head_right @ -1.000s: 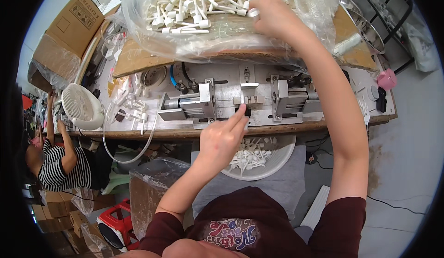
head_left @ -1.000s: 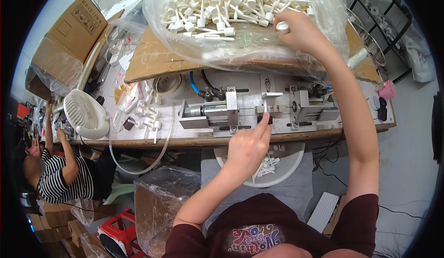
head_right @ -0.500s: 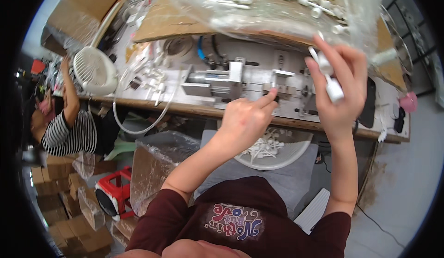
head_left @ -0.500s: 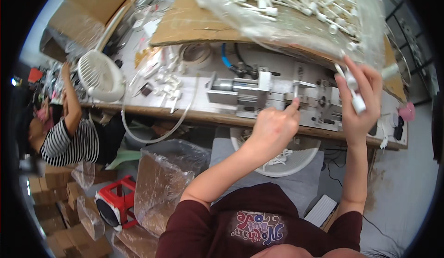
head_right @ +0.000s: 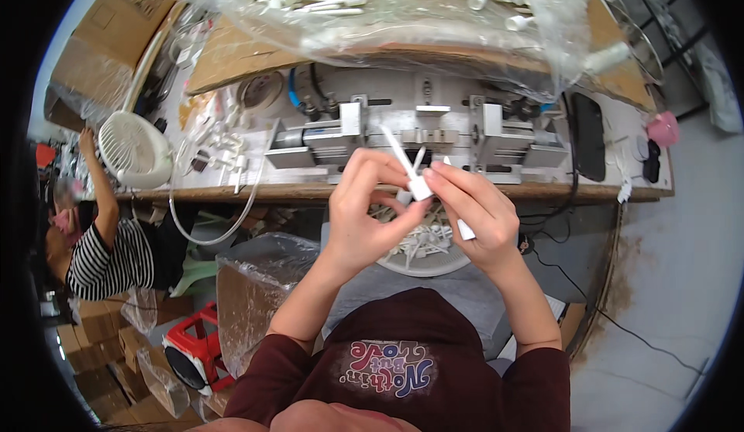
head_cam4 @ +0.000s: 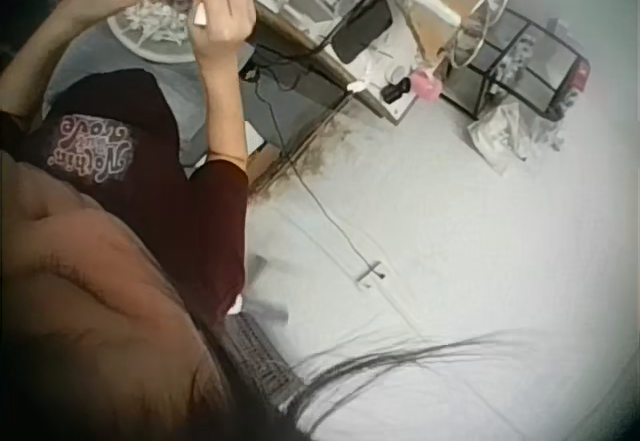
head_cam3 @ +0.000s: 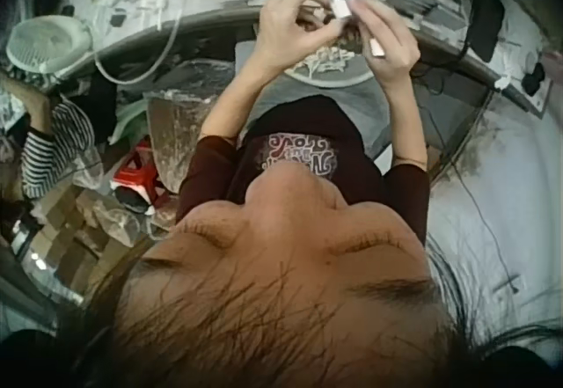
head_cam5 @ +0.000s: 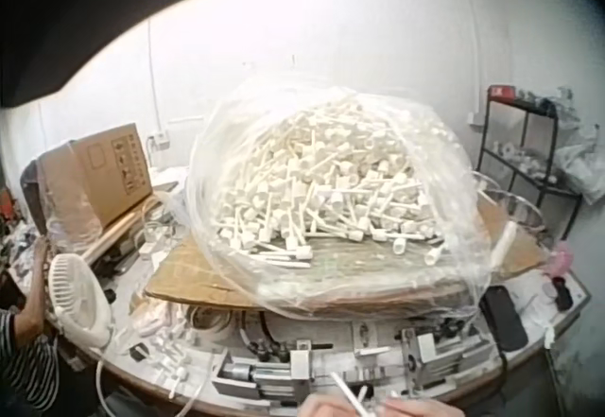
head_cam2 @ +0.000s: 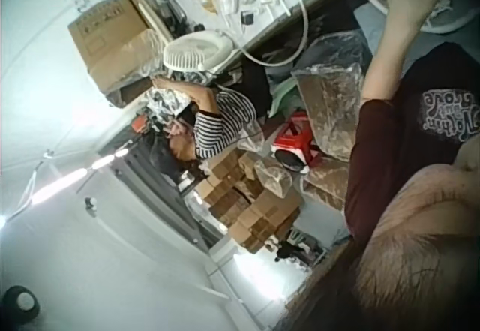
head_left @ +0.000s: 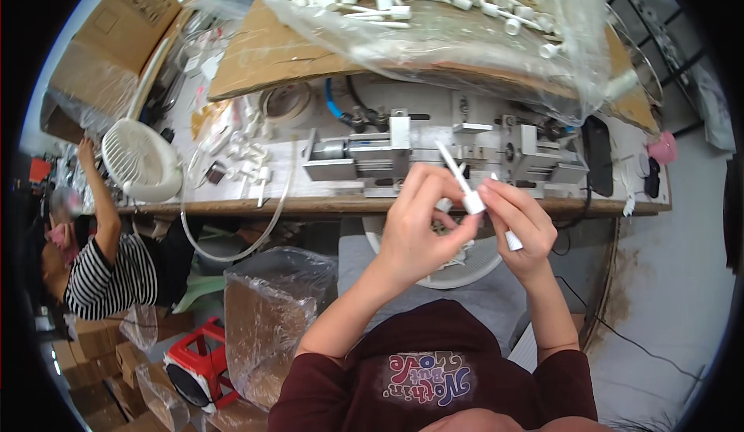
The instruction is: Manually assembling white plastic sprayer nozzle components using a small bench-top mechanical jig.
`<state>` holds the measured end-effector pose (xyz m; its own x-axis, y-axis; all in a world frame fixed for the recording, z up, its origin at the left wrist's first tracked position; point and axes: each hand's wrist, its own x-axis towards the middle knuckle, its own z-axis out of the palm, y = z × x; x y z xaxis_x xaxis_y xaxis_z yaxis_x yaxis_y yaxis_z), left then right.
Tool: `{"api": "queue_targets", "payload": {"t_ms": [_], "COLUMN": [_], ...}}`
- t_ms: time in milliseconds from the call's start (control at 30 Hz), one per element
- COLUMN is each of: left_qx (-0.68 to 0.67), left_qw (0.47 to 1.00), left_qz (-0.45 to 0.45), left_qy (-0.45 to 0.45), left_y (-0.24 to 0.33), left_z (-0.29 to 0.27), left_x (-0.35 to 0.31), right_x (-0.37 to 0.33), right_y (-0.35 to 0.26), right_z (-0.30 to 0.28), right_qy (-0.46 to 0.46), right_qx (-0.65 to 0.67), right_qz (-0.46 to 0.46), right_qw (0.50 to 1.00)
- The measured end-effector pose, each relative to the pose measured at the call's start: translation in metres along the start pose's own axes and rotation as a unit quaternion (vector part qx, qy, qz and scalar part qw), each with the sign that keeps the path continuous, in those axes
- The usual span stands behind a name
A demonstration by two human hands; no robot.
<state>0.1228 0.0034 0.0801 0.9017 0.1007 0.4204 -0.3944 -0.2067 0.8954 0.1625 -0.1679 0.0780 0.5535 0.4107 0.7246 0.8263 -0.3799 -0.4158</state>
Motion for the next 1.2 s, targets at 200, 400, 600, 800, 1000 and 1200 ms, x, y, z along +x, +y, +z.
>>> {"api": "queue_targets", "payload": {"t_ms": [200,400,600,800,1000,1200], "left_qx": [0.174,0.333,0.427,0.443,0.455,0.474], "left_qw": [0.982,0.931,0.884,0.874,0.862,0.852], "left_qz": [0.026,0.113,0.152,0.166,0.165,0.120], "left_qy": [-0.064,-0.097,-0.111,-0.110,-0.152,-0.188], "left_y": [-0.017,-0.017,-0.011,-0.012,-0.009,0.001], "left_z": [-0.005,0.000,0.002,0.005,0.001,0.003], "left_x": [-0.004,0.001,0.008,0.007,0.021,0.024], "right_x": [-0.018,-0.020,-0.024,-0.028,-0.026,-0.021], "right_y": [0.008,0.009,0.012,0.010,0.016,0.016], "right_z": [-0.001,-0.006,-0.011,-0.011,-0.008,-0.001], "right_qy": [0.035,0.061,0.045,0.024,0.050,0.104], "right_qx": [0.074,0.269,0.231,0.186,0.233,0.225], "right_qz": [0.131,0.116,0.113,0.108,0.052,0.078], "right_qw": [0.988,0.954,0.965,0.976,0.970,0.966]}}
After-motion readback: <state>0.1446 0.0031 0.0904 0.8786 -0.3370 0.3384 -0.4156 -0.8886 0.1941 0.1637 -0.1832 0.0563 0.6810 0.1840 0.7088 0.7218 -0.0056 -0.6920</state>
